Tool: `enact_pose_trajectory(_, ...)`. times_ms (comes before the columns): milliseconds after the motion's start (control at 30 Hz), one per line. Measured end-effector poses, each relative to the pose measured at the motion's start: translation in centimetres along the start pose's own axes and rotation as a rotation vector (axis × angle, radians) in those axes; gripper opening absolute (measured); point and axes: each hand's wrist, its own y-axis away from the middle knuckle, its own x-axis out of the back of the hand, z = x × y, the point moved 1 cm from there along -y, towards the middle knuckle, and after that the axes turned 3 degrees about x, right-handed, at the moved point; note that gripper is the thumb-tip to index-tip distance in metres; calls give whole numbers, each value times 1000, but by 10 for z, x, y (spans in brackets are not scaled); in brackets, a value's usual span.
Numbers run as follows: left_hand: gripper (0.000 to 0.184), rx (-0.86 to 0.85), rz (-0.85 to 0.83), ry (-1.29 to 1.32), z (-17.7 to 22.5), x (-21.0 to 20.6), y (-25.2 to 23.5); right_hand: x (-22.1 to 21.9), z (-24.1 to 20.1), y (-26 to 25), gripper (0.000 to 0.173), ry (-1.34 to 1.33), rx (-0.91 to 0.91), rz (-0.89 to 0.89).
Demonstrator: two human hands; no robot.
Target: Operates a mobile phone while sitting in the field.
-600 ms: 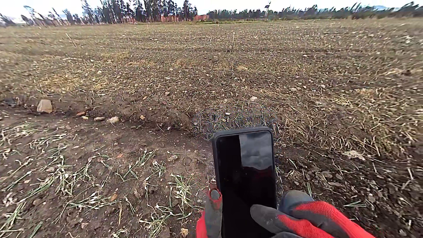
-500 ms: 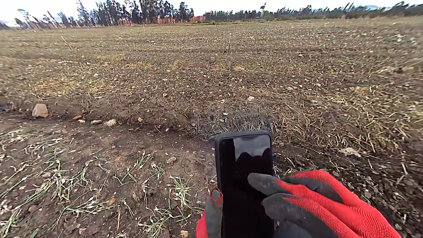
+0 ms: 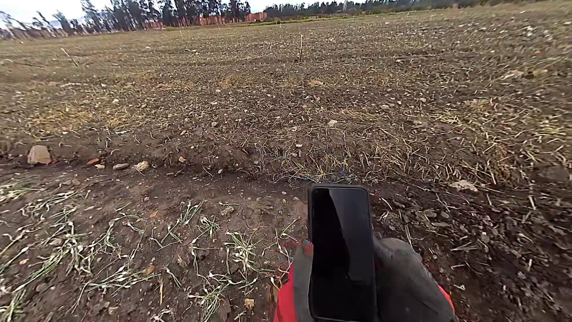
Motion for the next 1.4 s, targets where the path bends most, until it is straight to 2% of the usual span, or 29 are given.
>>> enact_pose_trajectory(33, 108, 59, -54, 4, -3, -7, -1, 5, 8, 8, 45, -43, 82, 24)
enact_pose_trajectory(67, 108, 130, -94, -30, -8, -12, -1, 4, 11, 14, 40, 33, 145, 119)
enact_pose_trajectory(133, 105, 286, -186, -89, -19, -12, 8, 4, 23, 29, 31, 287, 177, 378)
enact_pose_trajectory(200, 105, 396, -258, 28, -31, -6, 16, 17, 32, 44, 31, 536, 159, 454)
enact_pose_trajectory(233, 99, 415, -239, 117, -40, -1, 21, 20, 35, 46, 31, 495, 111, 501)
enact_pose_trajectory(300, 87, 454, -80, 322, -65, 9, 33, 24, 39, 46, 35, 341, 26, 536)
enact_pose_trajectory(400, 80, 596, 61, 406, -94, 15, 38, 23, 46, 52, 40, 369, -237, 547)
enact_pose_trajectory(467, 63, 770, 186, 327, -85, 3, 34, 19, 58, 57, 39, 516, -418, 497)
enact_pose_trajectory(533, 54, 866, 281, 461, -88, 0, 42, 13, 76, 56, 46, 754, -425, 376)
enact_pose_trajectory(600, 55, 841, 284, 605, -99, -1, 56, 13, 101, 55, 52, 1034, -317, 289)
enact_pose_trajectory(667, 48, 733, 264, 733, -123, -3, 82, 18, 120, 58, 56, 1185, -261, 221)
enact_pose_trajectory(733, 36, 595, 297, 594, -141, 0, 104, 23, 128, 58, 53, 1160, -335, 185)
enact_pose_trajectory(767, 39, 569, 331, 580, -143, 1, 109, 28, 128, 56, 52, 1082, -435, 191)
enact_pose_trajectory(867, 85, 729, 386, 1102, -147, 7, 121, 73, 139, 52, 51, 866, -836, 270)
enact_pose_trajectory(933, 94, 767, 428, 1173, -153, 18, 142, 117, 164, 70, 48, 1053, -1088, 131)
enact_pose_trajectory(967, 93, 750, 453, 1167, -153, 24, 150, 138, 182, 88, 47, 1182, -1244, -3)
enact_pose_trajectory(1033, 86, 685, 486, 1174, -149, 38, 161, 164, 216, 143, 56, 1358, -1624, -458)
enact_pose_trajectory(1100, 76, 624, 515, 1123, -140, 55, 161, 159, 231, 197, 63, 1308, -1917, -996)
enact_pose_trajectory(1167, 78, 581, 565, 1023, -133, 77, 163, 150, 234, 237, 59, 1268, -2023, -1352)
enact_pose_trajectory(1233, 85, 554, 660, 915, -124, 106, 164, 145, 238, 250, 55, 1206, -1982, -1582)
enact_pose_trajectory(1267, 85, 529, 688, 885, -119, 121, 167, 142, 239, 248, 52, 1155, -1926, -1675)
enact_pose_trajectory(1300, 85, 500, 703, 844, -114, 134, 169, 139, 240, 240, 51, 1127, -1880, -1695)
enact_pose_trajectory(1333, 84, 472, 716, 783, -110, 145, 171, 141, 241, 233, 49, 1129, -1844, -1643)
enact_pose_trajectory(1367, 86, 450, 725, 735, -106, 153, 173, 148, 245, 228, 47, 1145, -1826, -1509)
enact_pose_trajectory(1400, 86, 426, 727, 708, -103, 160, 171, 157, 252, 222, 46, 1160, -1824, -1290)
